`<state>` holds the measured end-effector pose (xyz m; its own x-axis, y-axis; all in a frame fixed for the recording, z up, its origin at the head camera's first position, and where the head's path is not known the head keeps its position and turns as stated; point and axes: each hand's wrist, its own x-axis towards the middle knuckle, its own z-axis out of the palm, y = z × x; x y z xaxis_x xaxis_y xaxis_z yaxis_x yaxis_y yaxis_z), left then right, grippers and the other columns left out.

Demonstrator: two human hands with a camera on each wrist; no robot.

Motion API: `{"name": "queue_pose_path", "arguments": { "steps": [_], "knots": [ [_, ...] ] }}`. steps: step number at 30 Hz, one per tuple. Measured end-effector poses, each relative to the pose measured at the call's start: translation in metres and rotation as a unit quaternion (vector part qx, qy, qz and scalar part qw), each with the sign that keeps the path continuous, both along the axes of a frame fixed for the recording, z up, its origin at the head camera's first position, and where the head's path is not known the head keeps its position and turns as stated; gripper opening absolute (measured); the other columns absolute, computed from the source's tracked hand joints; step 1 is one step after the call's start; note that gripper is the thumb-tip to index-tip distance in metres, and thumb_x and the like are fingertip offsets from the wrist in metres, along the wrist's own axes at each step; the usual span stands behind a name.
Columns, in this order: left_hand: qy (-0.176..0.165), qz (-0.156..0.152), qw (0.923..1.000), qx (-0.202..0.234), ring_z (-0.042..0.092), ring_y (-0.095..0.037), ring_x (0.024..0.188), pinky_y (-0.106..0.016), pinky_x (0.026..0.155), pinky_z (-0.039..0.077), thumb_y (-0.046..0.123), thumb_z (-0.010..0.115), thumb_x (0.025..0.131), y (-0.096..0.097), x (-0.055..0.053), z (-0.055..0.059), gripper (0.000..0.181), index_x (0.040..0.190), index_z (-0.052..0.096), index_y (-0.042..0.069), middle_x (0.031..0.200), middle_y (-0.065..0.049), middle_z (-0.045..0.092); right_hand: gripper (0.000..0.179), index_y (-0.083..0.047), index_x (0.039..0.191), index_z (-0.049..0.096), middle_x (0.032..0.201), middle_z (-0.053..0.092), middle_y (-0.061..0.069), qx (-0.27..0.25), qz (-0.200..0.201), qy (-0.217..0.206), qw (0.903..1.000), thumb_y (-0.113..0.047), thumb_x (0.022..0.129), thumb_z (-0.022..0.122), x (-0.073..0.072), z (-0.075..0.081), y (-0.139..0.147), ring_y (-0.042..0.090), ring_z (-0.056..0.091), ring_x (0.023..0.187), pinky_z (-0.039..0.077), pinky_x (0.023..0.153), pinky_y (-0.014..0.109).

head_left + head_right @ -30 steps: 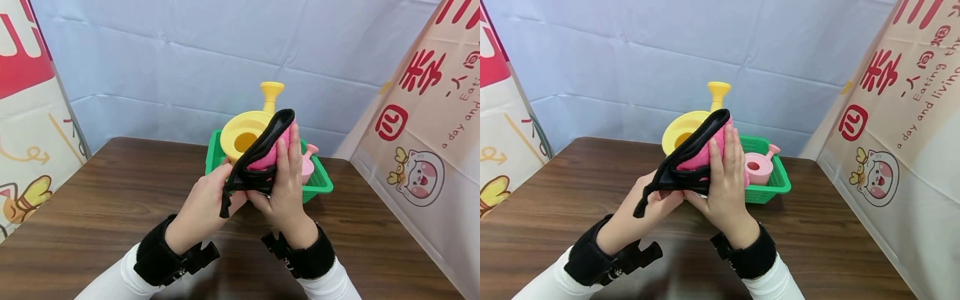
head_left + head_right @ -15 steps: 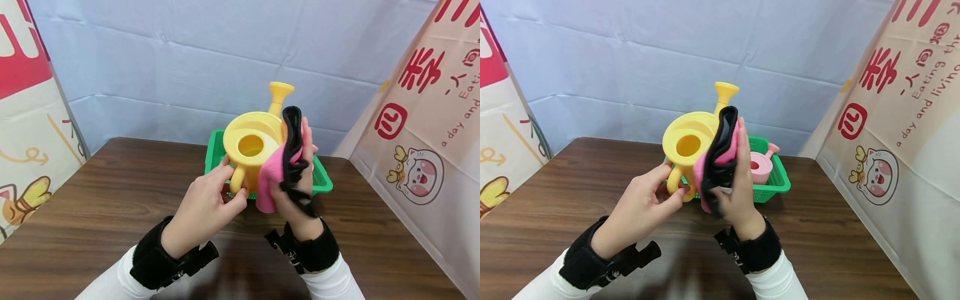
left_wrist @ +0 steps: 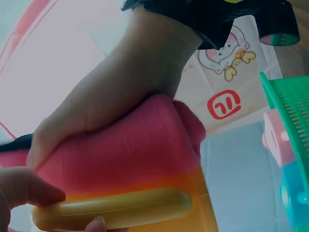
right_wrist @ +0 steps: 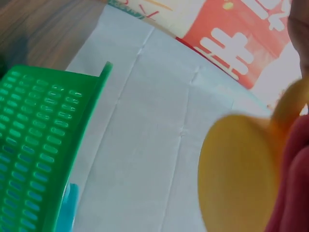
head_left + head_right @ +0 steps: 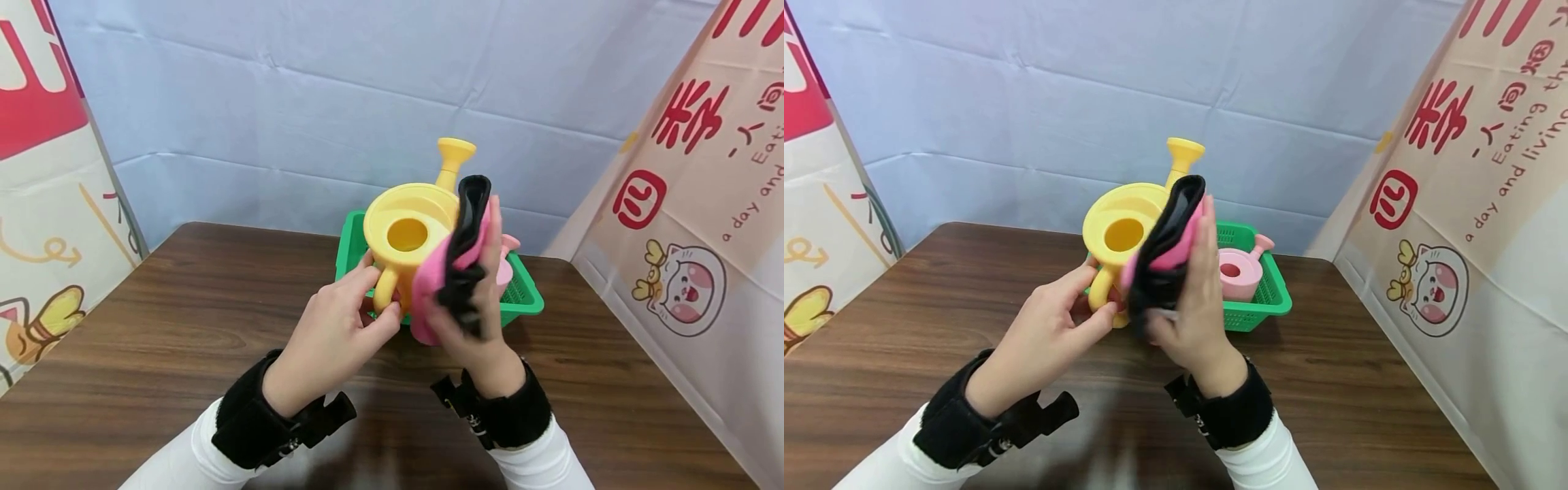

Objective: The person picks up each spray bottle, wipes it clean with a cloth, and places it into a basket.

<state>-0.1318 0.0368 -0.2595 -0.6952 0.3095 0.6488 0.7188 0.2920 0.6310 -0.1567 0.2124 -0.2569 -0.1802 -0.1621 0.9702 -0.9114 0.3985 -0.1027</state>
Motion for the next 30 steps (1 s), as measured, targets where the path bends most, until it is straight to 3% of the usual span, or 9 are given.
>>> {"name": "queue_pose_path", "arguments": {
  "steps": [1,4,7,14,18,20,23,27,30],
  "knots": [
    [-0.009,-0.004,1.0000,-0.001,0.052,-0.007,0.064,-0.023,0.052,0.043,0.012,0.061,0.084,0.000,0.000,-0.001,0.007,0.083,0.054,0.011,0.092,-0.001,0.063,0.082,-0.009,0.149,0.010,0.152,0.017,0.012,0.018,-0.033,0.026,0.9990,-0.039,0.089,0.056,0.000,0.000,-0.003,0.039,0.017,0.135,0.014,0.108,0.052],
    [-0.040,-0.019,0.9990,0.002,0.059,-0.005,0.072,-0.025,0.061,0.048,0.015,0.062,0.087,-0.001,0.000,-0.003,0.009,0.095,0.059,0.011,0.123,-0.003,0.058,0.084,-0.028,0.150,0.012,0.154,0.011,0.005,0.044,-0.101,0.077,0.9909,-0.052,0.084,0.059,0.000,-0.002,-0.009,0.041,0.014,0.136,0.018,0.105,0.058],
    [-0.059,-0.028,0.9978,0.007,0.061,-0.005,0.076,-0.027,0.064,0.050,0.017,0.065,0.086,-0.001,0.000,-0.003,0.015,0.099,0.059,0.012,0.126,-0.001,0.055,0.083,-0.029,0.149,0.014,0.154,0.012,0.002,0.045,-0.096,0.083,0.9909,-0.052,0.084,0.060,0.000,-0.001,-0.010,0.042,0.012,0.137,0.020,0.104,0.059],
    [-0.019,-0.013,0.9997,0.001,0.049,-0.006,0.058,-0.023,0.054,0.044,0.014,0.064,0.084,0.000,0.001,-0.001,0.013,0.079,0.052,0.012,0.070,0.004,0.050,0.076,-0.024,0.148,0.022,0.151,0.018,0.013,0.019,-0.009,0.026,0.9994,-0.048,0.086,0.060,0.001,0.004,0.001,0.044,0.020,0.134,0.018,0.106,0.054],
    [-0.006,-0.018,0.9998,0.006,0.054,-0.002,0.061,-0.023,0.051,0.043,0.012,0.061,0.081,-0.002,0.002,0.001,0.012,0.074,0.051,0.013,0.076,0.006,0.057,0.068,0.000,0.145,0.021,0.147,0.026,0.021,-0.011,0.091,-0.057,0.9942,-0.031,0.092,0.052,0.003,0.009,0.011,0.036,0.025,0.133,0.017,0.109,0.048],
    [-0.005,-0.024,0.9997,0.007,0.060,-0.001,0.069,-0.023,0.052,0.045,0.012,0.061,0.080,-0.002,0.002,0.002,0.011,0.074,0.052,0.013,0.082,0.006,0.059,0.055,0.013,0.128,0.038,0.127,0.052,0.014,-0.037,0.140,-0.098,0.9846,-0.026,0.092,0.050,0.003,0.009,0.016,0.023,0.048,0.116,0.033,0.101,0.035],
    [-0.005,-0.029,0.9995,0.008,0.064,-0.003,0.084,-0.023,0.051,0.046,0.012,0.061,0.080,-0.003,0.003,0.003,0.010,0.074,0.053,0.013,0.081,0.007,0.059,0.035,0.002,0.105,0.056,0.090,0.062,0.003,-0.070,0.208,-0.153,0.9637,-0.030,0.094,0.047,0.002,0.006,0.024,0.012,0.060,0.080,0.046,0.077,0.024],
    [0.001,-0.029,0.9995,0.014,0.062,-0.004,0.093,-0.023,0.047,0.043,0.012,0.061,0.080,-0.004,0.004,0.003,0.010,0.074,0.053,0.013,0.083,0.007,0.061,0.032,-0.010,0.096,0.058,0.069,0.058,-0.001,-0.094,0.219,-0.183,0.9537,-0.041,0.095,0.048,0.002,0.001,0.027,0.009,0.056,0.059,0.045,0.059,0.022],
    [0.001,-0.025,0.9995,0.018,0.059,-0.003,0.094,-0.023,0.046,0.041,0.012,0.061,0.081,-0.003,0.004,0.003,0.010,0.074,0.053,0.013,0.081,0.007,0.061,0.034,-0.008,0.084,0.058,0.062,0.057,-0.002,-0.082,0.199,-0.151,0.9648,-0.038,0.096,0.048,0.002,0.003,0.022,0.008,0.057,0.055,0.044,0.056,0.022]
  ]
}}
